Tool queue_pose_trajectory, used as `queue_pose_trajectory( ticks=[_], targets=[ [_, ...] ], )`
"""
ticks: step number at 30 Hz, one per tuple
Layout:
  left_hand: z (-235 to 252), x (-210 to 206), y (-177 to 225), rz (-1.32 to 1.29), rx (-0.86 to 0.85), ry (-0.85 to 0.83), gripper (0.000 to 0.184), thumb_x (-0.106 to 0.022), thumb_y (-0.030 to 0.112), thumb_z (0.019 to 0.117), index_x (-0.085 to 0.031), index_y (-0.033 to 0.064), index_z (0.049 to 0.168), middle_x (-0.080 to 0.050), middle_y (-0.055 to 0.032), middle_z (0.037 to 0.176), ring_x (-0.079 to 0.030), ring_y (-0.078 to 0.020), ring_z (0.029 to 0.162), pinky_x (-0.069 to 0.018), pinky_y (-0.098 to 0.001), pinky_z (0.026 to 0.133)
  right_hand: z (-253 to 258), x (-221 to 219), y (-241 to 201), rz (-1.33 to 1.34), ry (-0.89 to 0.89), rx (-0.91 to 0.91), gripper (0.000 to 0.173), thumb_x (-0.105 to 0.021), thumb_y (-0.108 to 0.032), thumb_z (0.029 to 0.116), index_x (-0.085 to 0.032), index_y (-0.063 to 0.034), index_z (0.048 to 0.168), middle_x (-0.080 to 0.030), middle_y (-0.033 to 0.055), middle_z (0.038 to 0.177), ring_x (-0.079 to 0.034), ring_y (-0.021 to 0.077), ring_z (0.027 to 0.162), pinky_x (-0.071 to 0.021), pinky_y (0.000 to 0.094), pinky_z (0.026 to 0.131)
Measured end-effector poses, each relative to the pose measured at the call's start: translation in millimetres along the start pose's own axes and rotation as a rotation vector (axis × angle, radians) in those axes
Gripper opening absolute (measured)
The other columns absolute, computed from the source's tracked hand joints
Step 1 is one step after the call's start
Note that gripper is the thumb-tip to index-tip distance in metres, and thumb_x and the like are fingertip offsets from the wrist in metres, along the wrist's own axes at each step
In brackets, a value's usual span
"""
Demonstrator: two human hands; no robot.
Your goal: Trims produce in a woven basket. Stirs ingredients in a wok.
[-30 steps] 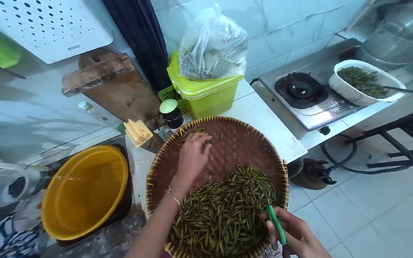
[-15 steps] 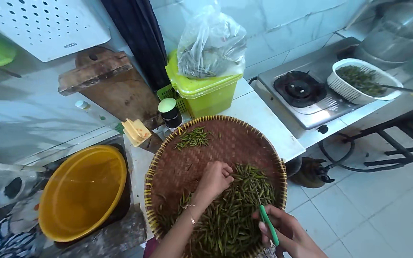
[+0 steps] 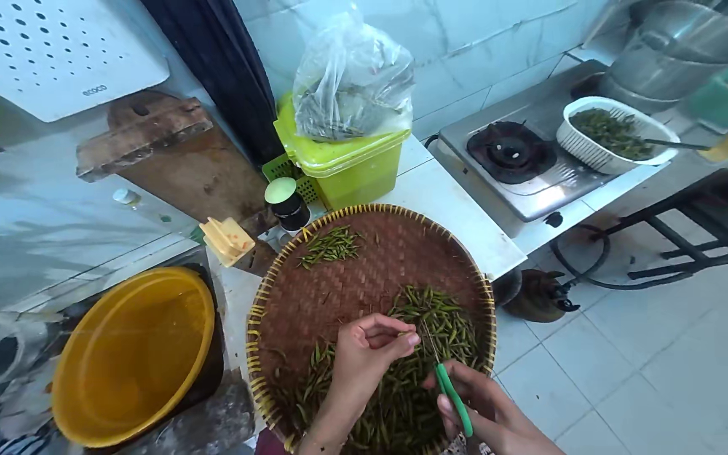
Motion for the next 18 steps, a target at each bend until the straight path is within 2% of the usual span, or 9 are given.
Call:
queue_pose_trajectory(
  ticks=[4,8,10,12,14,15,18],
  targets=[
    [-2.0,-1.6,-3.4,0.011,0.013,-0.011,0.018,-0.082,0.000,0.0830,-0.074,-0.0045,0.099,-0.076,-0.0194,0.101,-0.077,-0.0300,0.084,-0.0669,-0.0399,0.078,-2.3,1.5,2.2,-0.037,0.014,-0.018,0.031,-0.066,-0.028,0.1014,-0.062,-0.0071,0.124,-0.070,0.0037,0.087,-0.066,0.0141,0.070,-0.0536,0.0299,0.055],
    [2.5,-7.8,-7.2,0.065,-0.003,-0.058,0.018,-0.084,0.001,0.0827,-0.075,-0.0029,0.098,-0.077,-0.0173,0.100,-0.077,-0.0283,0.083,-0.0673,-0.0399,0.078,-5.2,6.5,10.8,-0.005,0.091,-0.064,0.026,-0.067,-0.022,0.1008,-0.064,-0.0055,0.121,-0.070,0.0056,0.082,-0.065,0.0146,0.064,-0.0534,0.0304,0.052],
    [14.2,-5.5,-4.6,0.140,-0.047,-0.054,0.017,-0.084,0.004,0.0830,-0.076,0.0002,0.098,-0.078,-0.0131,0.099,-0.077,-0.0254,0.084,-0.0668,-0.0382,0.078,-6.6,9.3,13.2,0.015,0.129,-0.080,0.025,-0.067,-0.021,0.1009,-0.064,-0.0049,0.120,-0.070,0.0053,0.081,-0.065,0.0144,0.063,-0.0535,0.0301,0.052],
    [37.0,10.0,5.8,0.263,-0.104,0.015,0.016,-0.084,0.008,0.0841,-0.077,0.0051,0.099,-0.078,-0.0064,0.099,-0.076,-0.0199,0.085,-0.0659,-0.0357,0.079,-7.4,12.6,13.0,0.033,0.163,-0.072,0.025,-0.066,-0.020,0.1013,-0.064,-0.0046,0.121,-0.071,0.0052,0.082,-0.067,0.0146,0.065,-0.0548,0.0301,0.052],
    [64.5,34.0,19.1,0.400,-0.144,0.101,0.016,-0.083,0.012,0.0862,-0.077,0.0103,0.101,-0.078,-0.0021,0.100,-0.075,-0.0175,0.083,-0.0654,-0.0361,0.074,-8.3,14.7,12.8,0.042,0.182,-0.078,0.025,-0.065,-0.020,0.1020,-0.063,-0.0042,0.122,-0.071,0.0060,0.083,-0.068,0.0151,0.066,-0.0549,0.0300,0.051],
    [76.2,44.0,28.4,0.453,-0.171,0.130,0.016,-0.082,0.013,0.0875,-0.076,0.0109,0.103,-0.077,-0.0023,0.101,-0.074,-0.0177,0.082,-0.0642,-0.0367,0.071,-8.7,15.3,12.2,0.036,0.188,-0.088,0.026,-0.064,-0.020,0.1024,-0.063,-0.0044,0.123,-0.071,0.0059,0.084,-0.068,0.0153,0.067,-0.0551,0.0299,0.051],
    [107.1,61.5,54.5,0.533,-0.215,0.235,0.020,-0.082,0.011,0.0880,-0.072,0.0050,0.105,-0.075,-0.0089,0.106,-0.074,-0.0214,0.083,-0.0637,-0.0406,0.075,-10.9,15.1,10.7,0.022,0.191,-0.079,0.026,-0.063,-0.020,0.1028,-0.062,-0.0046,0.124,-0.071,0.0050,0.085,-0.068,0.0147,0.068,-0.0549,0.0294,0.051]
  ],
)
Point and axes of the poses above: each hand's wrist, its own z-axis towards the middle knuckle, its own x-axis out of the back of the hand, y = z × x, the point moved 8 cm from there along z, towards the middle knuckle
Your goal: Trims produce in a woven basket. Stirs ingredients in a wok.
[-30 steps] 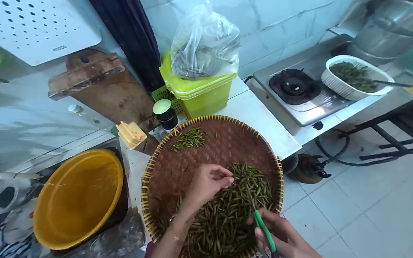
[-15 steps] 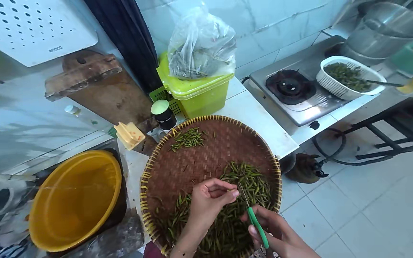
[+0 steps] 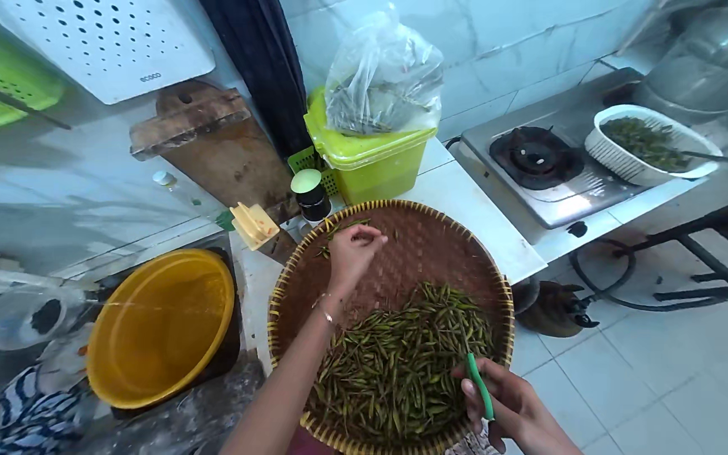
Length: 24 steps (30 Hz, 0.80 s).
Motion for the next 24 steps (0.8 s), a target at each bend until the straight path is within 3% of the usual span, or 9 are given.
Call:
queue_pose_trajectory(
  ticks=[3,6,8,10,12,15,19,22,24],
  targets=[
    [31.0,8.9,-3.8,0.138,-0.049,0.108,0.042,-0.089,0.019,0.0815,-0.071,0.0088,0.118,-0.070,-0.0099,0.122,-0.076,-0.0197,0.089,-0.0655,-0.0398,0.080,-3.3,-2.1,0.3,0.001,-0.002,0.015,0.026,-0.063,-0.019,0.1026,-0.061,-0.0038,0.124,-0.071,0.0053,0.085,-0.068,0.0152,0.068,-0.0550,0.0296,0.051],
    [0.6,16.4,19.7,0.363,-0.164,0.101,0.060,-0.085,0.027,0.0864,-0.059,0.0166,0.139,-0.050,-0.0171,0.141,-0.069,-0.0281,0.094,-0.0614,-0.0464,0.073,-6.5,-2.7,2.0,0.006,-0.002,0.008,0.027,-0.063,-0.018,0.1031,-0.060,-0.0031,0.125,-0.071,0.0054,0.085,-0.068,0.0149,0.069,-0.0545,0.0294,0.051],
    [-21.9,9.8,19.6,0.438,-0.202,-0.006,0.044,-0.080,0.023,0.0907,-0.062,0.0123,0.129,-0.060,-0.0173,0.128,-0.069,-0.0303,0.089,-0.0598,-0.0493,0.070,-7.4,-1.6,3.8,0.013,0.004,0.007,0.026,-0.063,-0.018,0.1029,-0.061,-0.0031,0.124,-0.071,0.0049,0.085,-0.068,0.0143,0.068,-0.0543,0.0290,0.051],
    [-34.6,-5.8,-10.9,0.527,-0.140,-0.226,0.026,-0.077,0.022,0.0911,-0.070,0.0106,0.113,-0.068,-0.0116,0.110,-0.069,-0.0259,0.088,-0.0606,-0.0480,0.077,-5.7,-1.5,4.2,0.012,0.006,0.015,0.026,-0.065,-0.018,0.1019,-0.061,-0.0034,0.123,-0.071,0.0048,0.084,-0.068,0.0144,0.067,-0.0541,0.0289,0.051],
    [-51.5,-19.3,-47.1,0.599,0.000,-0.487,0.026,-0.076,0.026,0.0914,-0.072,0.0110,0.113,-0.068,-0.0097,0.110,-0.068,-0.0236,0.095,-0.0582,-0.0450,0.087,-2.7,-2.8,3.6,0.000,-0.005,0.016,0.027,-0.066,-0.019,0.1012,-0.062,-0.0037,0.124,-0.072,0.0055,0.085,-0.068,0.0149,0.068,-0.0541,0.0294,0.052],
    [-69.6,-25.2,-69.8,0.612,0.086,-0.658,0.028,-0.074,0.024,0.0934,-0.071,0.0103,0.117,-0.068,-0.0102,0.111,-0.067,-0.0228,0.098,-0.0556,-0.0414,0.091,2.8,-6.8,-0.9,-0.032,-0.030,0.015,0.027,-0.066,-0.019,0.1009,-0.063,-0.0039,0.123,-0.072,0.0053,0.084,-0.068,0.0150,0.067,-0.0549,0.0302,0.053],
    [-77.2,-18.3,-72.2,0.624,0.167,-0.721,0.024,-0.072,0.020,0.0938,-0.072,0.0089,0.115,-0.070,-0.0101,0.108,-0.067,-0.0218,0.097,-0.0550,-0.0408,0.092,7.1,-13.1,-6.5,-0.044,-0.062,0.021,0.027,-0.066,-0.019,0.1006,-0.063,-0.0041,0.123,-0.071,0.0046,0.083,-0.067,0.0140,0.066,-0.0553,0.0295,0.053],
    [-74.4,-2.6,-69.7,0.554,0.199,-0.581,0.022,-0.072,0.024,0.0942,-0.072,0.0091,0.110,-0.071,-0.0063,0.102,-0.069,-0.0172,0.092,-0.0566,-0.0377,0.088,7.9,-16.0,-10.6,-0.048,-0.076,0.022,0.025,-0.066,-0.017,0.1006,-0.063,-0.0040,0.122,-0.071,0.0048,0.083,-0.068,0.0146,0.067,-0.0558,0.0302,0.054],
    [-72.8,13.2,-65.8,0.457,0.208,-0.450,0.024,-0.071,0.026,0.0960,-0.071,0.0116,0.115,-0.072,-0.0036,0.101,-0.070,-0.0138,0.089,-0.0588,-0.0344,0.083,7.2,-16.0,-11.2,-0.053,-0.083,0.033,0.025,-0.066,-0.017,0.1008,-0.063,-0.0038,0.122,-0.071,0.0051,0.083,-0.068,0.0151,0.067,-0.0562,0.0304,0.054]
  ],
)
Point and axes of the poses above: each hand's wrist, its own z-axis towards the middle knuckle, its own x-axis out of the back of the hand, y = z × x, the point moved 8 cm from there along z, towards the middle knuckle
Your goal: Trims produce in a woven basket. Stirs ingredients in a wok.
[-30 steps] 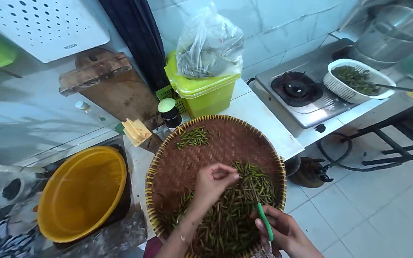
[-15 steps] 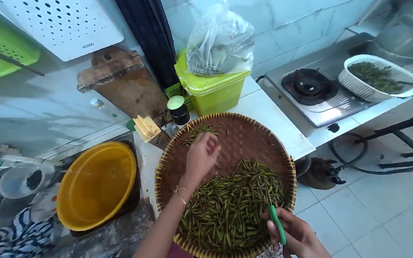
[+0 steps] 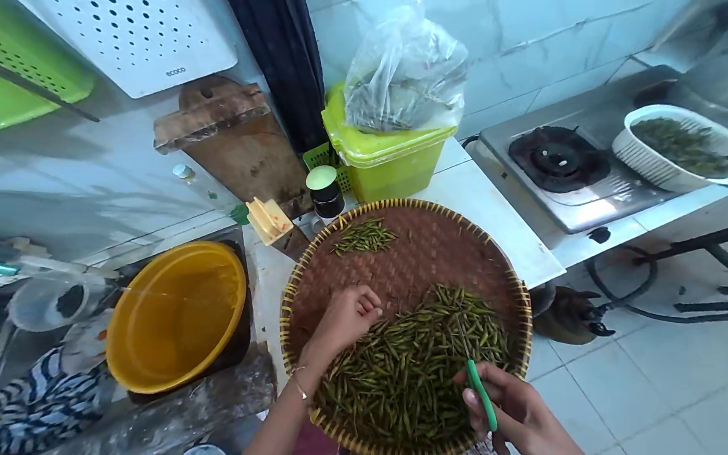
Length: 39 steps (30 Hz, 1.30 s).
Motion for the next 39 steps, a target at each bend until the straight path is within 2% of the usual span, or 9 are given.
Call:
queue_pose_trajectory(
  ticks=[3,10,14,17,24,29,35,37,39],
  targets=[
    [-8.6,11.4,-1.8,-0.100,-0.045,0.092,0.025,-0.067,0.028,0.0986,-0.073,0.0147,0.119,-0.072,-0.0024,0.107,-0.070,-0.0103,0.089,-0.0598,-0.0304,0.082,-1.0,0.1,3.4,-0.001,-0.002,0.004,0.025,-0.066,-0.018,0.1010,-0.063,-0.0040,0.122,-0.071,0.0055,0.084,-0.068,0.0153,0.067,-0.0558,0.0305,0.053],
    [-9.1,-17.9,17.2,-0.357,-0.176,0.047,0.013,-0.077,0.021,0.0905,-0.074,0.0132,0.101,-0.075,0.0028,0.094,-0.073,-0.0081,0.085,-0.0628,-0.0274,0.078,1.0,-4.1,5.0,0.006,-0.023,-0.011,0.027,-0.066,-0.019,0.1013,-0.062,-0.0038,0.123,-0.071,0.0061,0.085,-0.069,0.0157,0.068,-0.0572,0.0311,0.055],
    [-7.5,-34.9,9.1,-0.160,-0.131,0.024,0.014,-0.075,0.019,0.0918,-0.076,0.0110,0.103,-0.076,0.0017,0.098,-0.072,-0.0077,0.087,-0.0602,-0.0283,0.084,0.2,-0.8,2.5,-0.006,-0.012,0.006,0.026,-0.065,-0.019,0.1014,-0.063,-0.0042,0.123,-0.071,0.0056,0.085,-0.069,0.0154,0.069,-0.0570,0.0311,0.056],
    [-10.3,-35.5,13.6,-0.005,-0.179,0.014,0.020,-0.073,0.022,0.0948,-0.076,0.0119,0.112,-0.076,0.0005,0.101,-0.072,-0.0082,0.092,-0.0580,-0.0283,0.090,-2.3,2.9,5.0,-0.003,0.004,0.011,0.025,-0.065,-0.018,0.1012,-0.063,-0.0046,0.123,-0.072,0.0051,0.085,-0.069,0.0152,0.069,-0.0571,0.0308,0.056],
    [-21.3,-41.8,25.6,0.203,-0.231,-0.034,0.018,-0.067,0.020,0.0973,-0.077,0.0121,0.111,-0.072,-0.0064,0.107,-0.070,-0.0175,0.098,-0.0569,-0.0351,0.093,-1.2,0.4,6.3,0.014,-0.013,0.030,0.025,-0.066,-0.018,0.1012,-0.063,-0.0044,0.122,-0.072,0.0053,0.084,-0.068,0.0150,0.068,-0.0561,0.0307,0.055],
    [-22.9,-54.1,36.9,0.407,-0.229,-0.123,0.028,-0.056,0.021,0.1042,-0.074,0.0109,0.123,-0.072,-0.0103,0.119,-0.067,-0.0268,0.115,-0.0497,-0.0445,0.105,2.9,-2.3,7.3,0.019,-0.010,0.006,0.026,-0.067,-0.018,0.1002,-0.063,-0.0044,0.122,-0.071,0.0055,0.084,-0.068,0.0148,0.068,-0.0562,0.0302,0.056],
    [-24.8,-51.0,37.7,0.465,-0.445,0.252,0.024,-0.062,0.019,0.0968,-0.078,0.0088,0.111,-0.075,-0.0095,0.100,-0.073,-0.0259,0.097,-0.0575,-0.0413,0.091,6.7,-8.0,0.7,0.002,-0.043,0.032,0.026,-0.066,-0.017,0.1007,-0.062,-0.0031,0.123,-0.071,0.0071,0.085,-0.069,0.0173,0.069,-0.0588,0.0336,0.059],
    [-28.8,-40.1,31.3,0.338,-0.473,0.408,0.022,-0.066,0.020,0.0943,-0.079,0.0121,0.109,-0.075,-0.0057,0.096,-0.073,-0.0199,0.088,-0.0613,-0.0372,0.083,4.8,-6.9,2.5,0.005,-0.060,0.040,0.027,-0.066,-0.018,0.1006,-0.062,-0.0030,0.123,-0.071,0.0073,0.085,-0.069,0.0178,0.069,-0.0586,0.0341,0.058],
    [-33.3,-23.5,28.3,0.068,-0.436,0.459,0.020,-0.070,0.022,0.0930,-0.080,0.0140,0.108,-0.076,-0.0005,0.097,-0.073,-0.0103,0.086,-0.0624,-0.0295,0.080,2.7,-6.8,6.5,-0.030,-0.109,0.028,0.030,-0.066,-0.022,0.1008,-0.061,-0.0040,0.124,-0.071,0.0067,0.088,-0.069,0.0170,0.071,-0.0575,0.0332,0.058]
  ],
)
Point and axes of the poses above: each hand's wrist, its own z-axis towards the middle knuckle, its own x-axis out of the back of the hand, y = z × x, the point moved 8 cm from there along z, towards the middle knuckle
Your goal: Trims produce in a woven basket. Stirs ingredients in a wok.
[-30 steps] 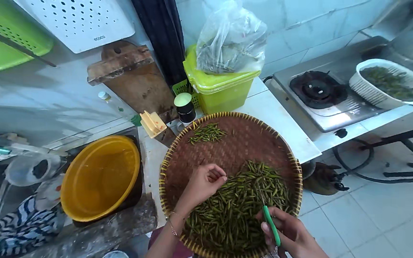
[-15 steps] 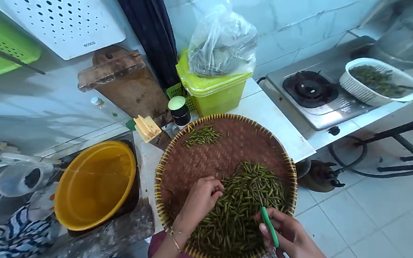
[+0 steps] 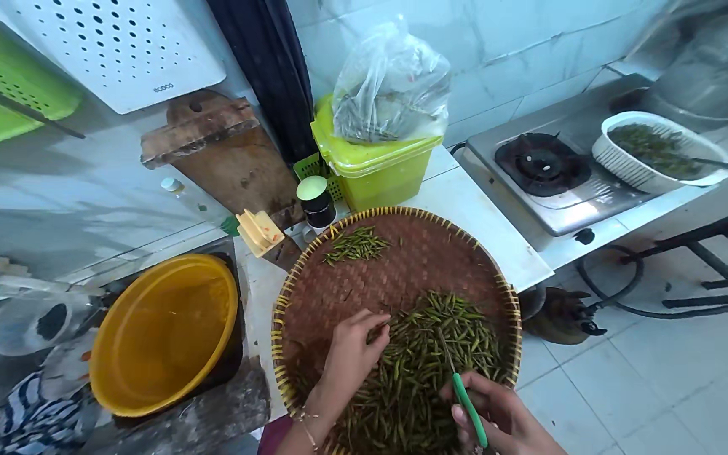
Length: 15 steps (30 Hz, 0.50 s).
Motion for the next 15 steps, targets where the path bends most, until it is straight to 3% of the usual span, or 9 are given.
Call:
queue_pose_trajectory(
  ticks=[2,5,9,15],
  targets=[
    [2.0,11.9,3.1,-0.330,0.148,0.006,0.018,-0.077,0.019,0.0905,-0.080,0.0119,0.106,-0.078,0.0015,0.100,-0.075,-0.0084,0.087,-0.0646,-0.0272,0.081,-1.9,-2.2,4.0,-0.076,-0.057,-0.007,0.035,-0.067,-0.029,0.1007,-0.062,-0.0057,0.126,-0.071,0.0061,0.091,-0.068,0.0161,0.073,-0.0558,0.0333,0.058],
    [2.9,18.6,19.7,-0.711,0.307,-0.038,0.018,-0.082,0.008,0.0861,-0.079,0.0019,0.103,-0.079,-0.0082,0.095,-0.077,-0.0205,0.082,-0.0670,-0.0344,0.078,-1.6,-7.4,4.6,-0.164,-0.100,0.016,0.036,-0.068,-0.031,0.0998,-0.062,-0.0066,0.126,-0.071,0.0055,0.092,-0.067,0.0149,0.073,-0.0560,0.0338,0.060],
    [-0.5,14.5,33.2,-0.933,0.423,-0.113,0.015,-0.082,0.003,0.0842,-0.076,-0.0049,0.096,-0.077,-0.0169,0.088,-0.077,-0.0259,0.079,-0.0659,-0.0373,0.078,0.9,-8.2,-2.9,-0.210,-0.114,0.042,0.041,-0.070,-0.034,0.0984,-0.062,-0.0069,0.128,-0.070,0.0060,0.091,-0.067,0.0162,0.074,-0.0562,0.0347,0.060],
    [-7.4,0.9,41.3,-1.092,0.537,-0.246,0.010,-0.079,0.001,0.0844,-0.073,-0.0033,0.090,-0.076,-0.0144,0.089,-0.076,-0.0231,0.079,-0.0646,-0.0374,0.078,0.4,0.1,-13.9,-0.206,-0.120,0.095,0.040,-0.072,-0.034,0.0971,-0.063,-0.0083,0.126,-0.071,0.0046,0.098,-0.069,0.0143,0.081,-0.0579,0.0328,0.065]
  ],
)
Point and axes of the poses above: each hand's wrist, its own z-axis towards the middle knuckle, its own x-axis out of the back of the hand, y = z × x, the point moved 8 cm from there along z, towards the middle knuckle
